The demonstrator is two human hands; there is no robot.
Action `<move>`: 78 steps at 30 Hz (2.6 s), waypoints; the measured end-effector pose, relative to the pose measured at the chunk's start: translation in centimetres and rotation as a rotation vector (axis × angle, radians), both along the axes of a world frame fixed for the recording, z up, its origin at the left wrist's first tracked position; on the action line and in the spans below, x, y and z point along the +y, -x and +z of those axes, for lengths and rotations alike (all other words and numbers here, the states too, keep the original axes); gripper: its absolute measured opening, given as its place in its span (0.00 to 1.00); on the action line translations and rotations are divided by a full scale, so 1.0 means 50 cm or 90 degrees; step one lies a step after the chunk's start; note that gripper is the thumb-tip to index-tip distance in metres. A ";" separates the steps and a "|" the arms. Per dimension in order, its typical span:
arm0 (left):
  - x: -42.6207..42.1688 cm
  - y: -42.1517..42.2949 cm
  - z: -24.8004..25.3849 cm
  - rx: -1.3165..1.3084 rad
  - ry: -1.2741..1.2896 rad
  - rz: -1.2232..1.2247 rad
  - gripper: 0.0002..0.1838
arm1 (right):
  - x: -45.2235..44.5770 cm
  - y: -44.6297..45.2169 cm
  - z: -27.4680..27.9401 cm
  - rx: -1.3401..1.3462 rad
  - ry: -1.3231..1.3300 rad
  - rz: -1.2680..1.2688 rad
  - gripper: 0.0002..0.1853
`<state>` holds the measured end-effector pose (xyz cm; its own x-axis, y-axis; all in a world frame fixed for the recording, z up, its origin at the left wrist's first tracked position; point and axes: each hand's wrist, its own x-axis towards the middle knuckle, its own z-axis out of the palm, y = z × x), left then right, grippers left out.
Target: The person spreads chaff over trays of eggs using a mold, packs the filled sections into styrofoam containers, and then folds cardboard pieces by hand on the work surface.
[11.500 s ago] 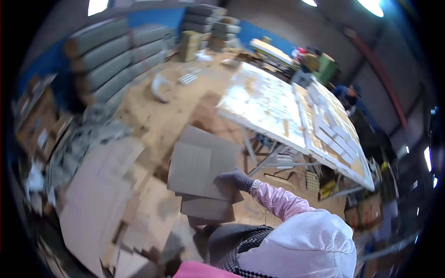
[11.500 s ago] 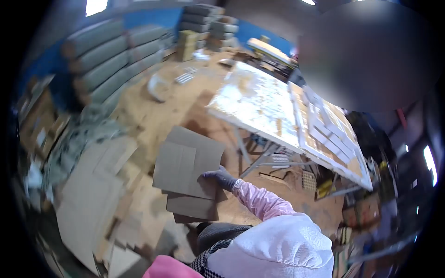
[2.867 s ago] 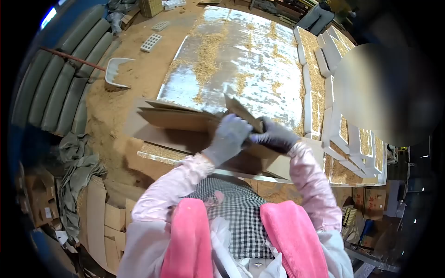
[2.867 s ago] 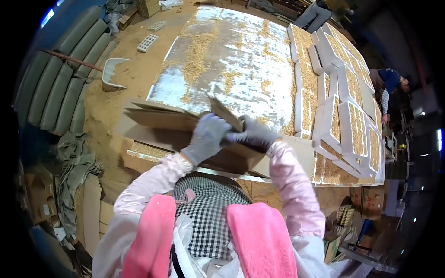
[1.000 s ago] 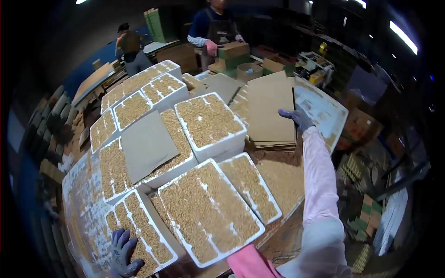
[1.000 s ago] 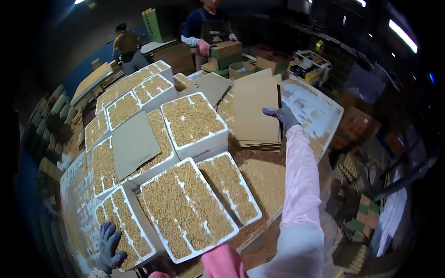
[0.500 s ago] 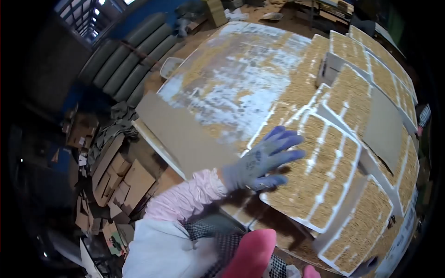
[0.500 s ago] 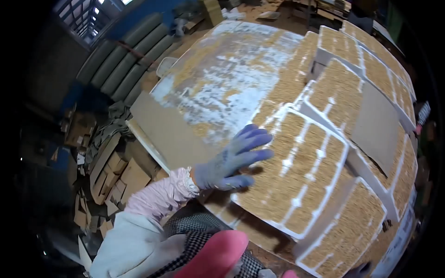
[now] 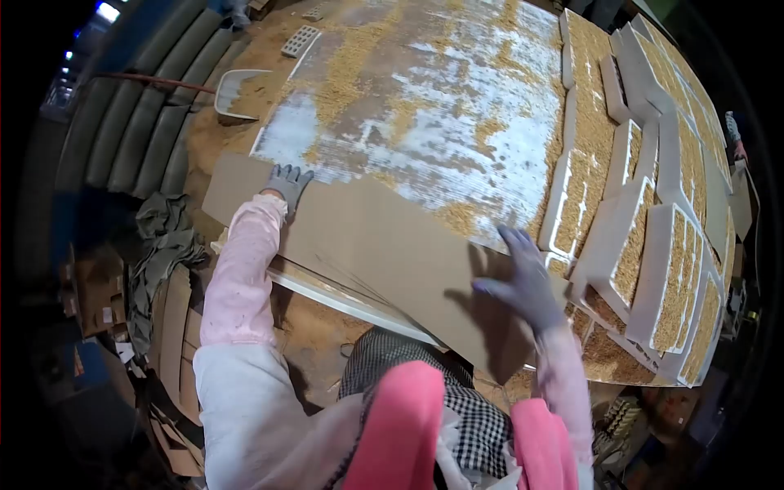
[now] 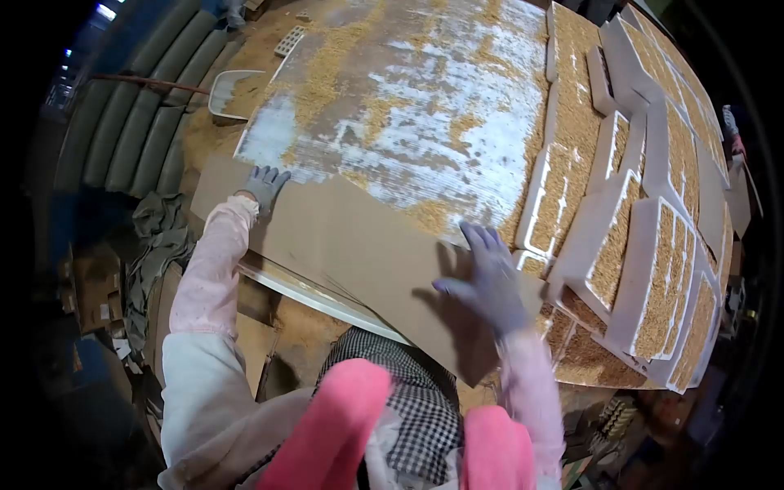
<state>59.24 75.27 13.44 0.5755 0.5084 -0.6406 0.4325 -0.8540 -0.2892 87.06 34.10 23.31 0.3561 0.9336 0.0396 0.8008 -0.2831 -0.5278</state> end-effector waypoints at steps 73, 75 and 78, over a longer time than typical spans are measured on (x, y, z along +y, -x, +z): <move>0.279 0.033 0.145 -0.606 0.155 -0.265 0.12 | 0.299 0.219 0.065 0.009 0.165 0.033 0.35; 0.336 0.104 0.127 -0.675 0.039 -0.138 0.14 | 0.210 0.188 0.118 0.150 0.208 -0.008 0.39; 0.252 0.097 0.188 -0.536 0.135 -0.173 0.14 | 0.103 0.151 0.131 0.361 -0.052 -0.206 0.44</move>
